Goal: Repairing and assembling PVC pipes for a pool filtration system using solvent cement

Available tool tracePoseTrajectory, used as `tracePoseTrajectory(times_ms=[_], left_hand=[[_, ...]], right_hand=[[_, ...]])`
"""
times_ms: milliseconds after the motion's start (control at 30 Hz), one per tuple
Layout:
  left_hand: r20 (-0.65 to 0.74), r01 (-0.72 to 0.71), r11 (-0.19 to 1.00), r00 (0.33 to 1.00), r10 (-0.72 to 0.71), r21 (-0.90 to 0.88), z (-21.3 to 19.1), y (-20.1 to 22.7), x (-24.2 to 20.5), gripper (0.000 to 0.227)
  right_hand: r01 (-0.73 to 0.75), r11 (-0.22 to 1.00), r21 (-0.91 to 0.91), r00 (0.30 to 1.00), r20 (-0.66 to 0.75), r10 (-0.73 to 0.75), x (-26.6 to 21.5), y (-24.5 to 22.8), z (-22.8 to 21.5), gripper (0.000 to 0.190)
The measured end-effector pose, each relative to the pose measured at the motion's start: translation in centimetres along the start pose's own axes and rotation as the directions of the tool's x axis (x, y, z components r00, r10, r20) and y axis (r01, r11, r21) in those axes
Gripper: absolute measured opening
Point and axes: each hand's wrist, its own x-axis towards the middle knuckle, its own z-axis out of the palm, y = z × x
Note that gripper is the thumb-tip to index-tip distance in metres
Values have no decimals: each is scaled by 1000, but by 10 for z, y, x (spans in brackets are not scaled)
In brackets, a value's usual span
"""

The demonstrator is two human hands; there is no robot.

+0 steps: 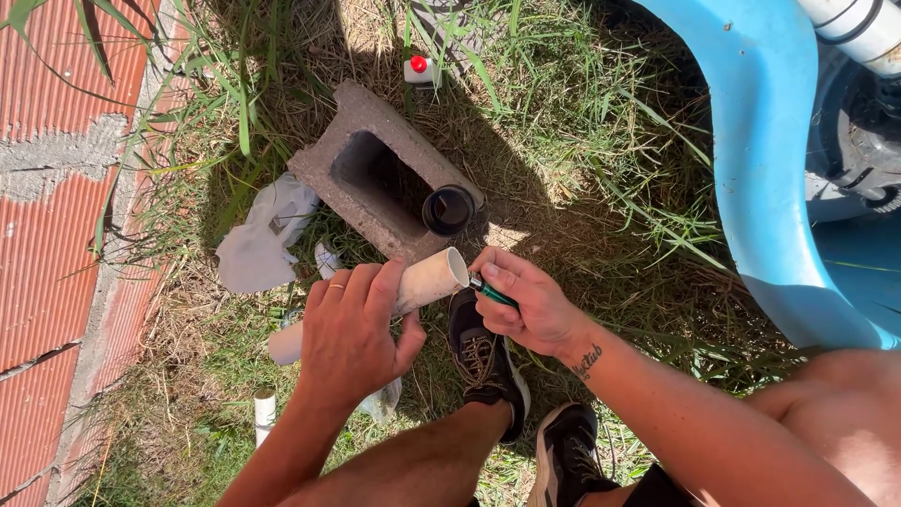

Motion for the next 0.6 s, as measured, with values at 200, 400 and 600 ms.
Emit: tracePoseTrajectory(times_ms=[200,400,600], left_hand=[[-14,-9,1000,1000,9,20,3,0,-3,59],[-34,-9,999,999,11,51,3,-1,-2,59],[-50,-10,999,999,13,47,8,-4,-4,58]], right_hand=[[-6,1000,8,1000,-5,6,-1,0,0,17],[1,1000,24,1000,-4,-1,0,1,-2,17],[-4,1000,24,1000,-15,4,0,0,-1,16]])
